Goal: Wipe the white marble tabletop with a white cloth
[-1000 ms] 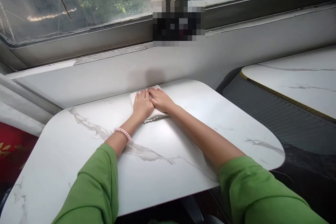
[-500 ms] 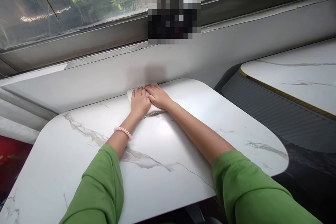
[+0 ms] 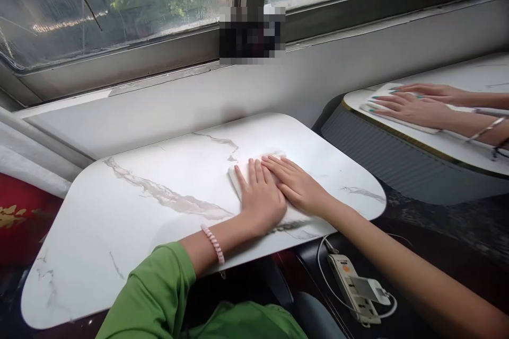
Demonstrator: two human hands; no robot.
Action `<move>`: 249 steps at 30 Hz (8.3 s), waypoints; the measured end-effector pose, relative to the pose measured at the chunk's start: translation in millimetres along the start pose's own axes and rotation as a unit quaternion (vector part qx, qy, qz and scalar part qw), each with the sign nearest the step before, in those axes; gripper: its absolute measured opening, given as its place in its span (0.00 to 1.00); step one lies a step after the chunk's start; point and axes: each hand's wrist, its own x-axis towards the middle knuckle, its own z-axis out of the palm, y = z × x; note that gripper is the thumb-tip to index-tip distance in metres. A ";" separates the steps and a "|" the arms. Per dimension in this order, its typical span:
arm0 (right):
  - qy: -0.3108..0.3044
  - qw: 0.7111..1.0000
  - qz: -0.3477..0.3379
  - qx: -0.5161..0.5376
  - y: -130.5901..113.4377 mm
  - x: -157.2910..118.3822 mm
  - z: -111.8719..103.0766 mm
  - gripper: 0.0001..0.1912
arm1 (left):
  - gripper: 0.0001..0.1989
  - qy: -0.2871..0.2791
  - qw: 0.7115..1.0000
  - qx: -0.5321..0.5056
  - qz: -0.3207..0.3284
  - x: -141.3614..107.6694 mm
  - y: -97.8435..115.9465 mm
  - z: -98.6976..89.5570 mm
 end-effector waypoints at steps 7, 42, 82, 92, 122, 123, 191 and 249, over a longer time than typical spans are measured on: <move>0.000 1.000 0.016 -0.020 -16.3 -42.4 -16.4 0.32 | 0.30 -0.022 0.999 -0.027 0.035 -25.5 27.4 -0.5; -0.013 0.996 0.085 -0.031 103.6 172.0 33.9 0.30 | 0.24 0.067 0.997 0.007 -0.036 183.6 -91.8 9.9; -0.002 0.988 0.144 -0.058 78.1 -67.7 -36.3 0.30 | 0.31 0.006 0.996 -0.041 0.079 48.2 88.9 25.3; -0.004 0.987 0.150 -0.049 137.5 38.1 -18.2 0.29 | 0.28 0.031 0.999 -0.028 0.032 151.5 37.2 32.0; 0.000 0.991 0.110 -0.077 98.3 -14.2 -28.2 0.28 | 0.28 0.012 0.997 -0.006 0.075 100.3 52.7 26.5; 0.007 0.990 0.111 -0.083 88.2 -28.3 -29.3 0.27 | 0.29 0.010 0.996 -0.008 0.090 87.1 56.9 25.1; 0.032 0.991 0.089 -0.099 -73.7 -16.8 16.3 0.32 | 0.29 -0.042 0.994 0.016 0.102 -47.4 -32.3 -16.2; 0.004 0.999 0.016 -0.036 -134.5 10.4 41.6 0.29 | 0.29 -0.018 0.997 0.074 0.033 -105.7 -81.6 -30.5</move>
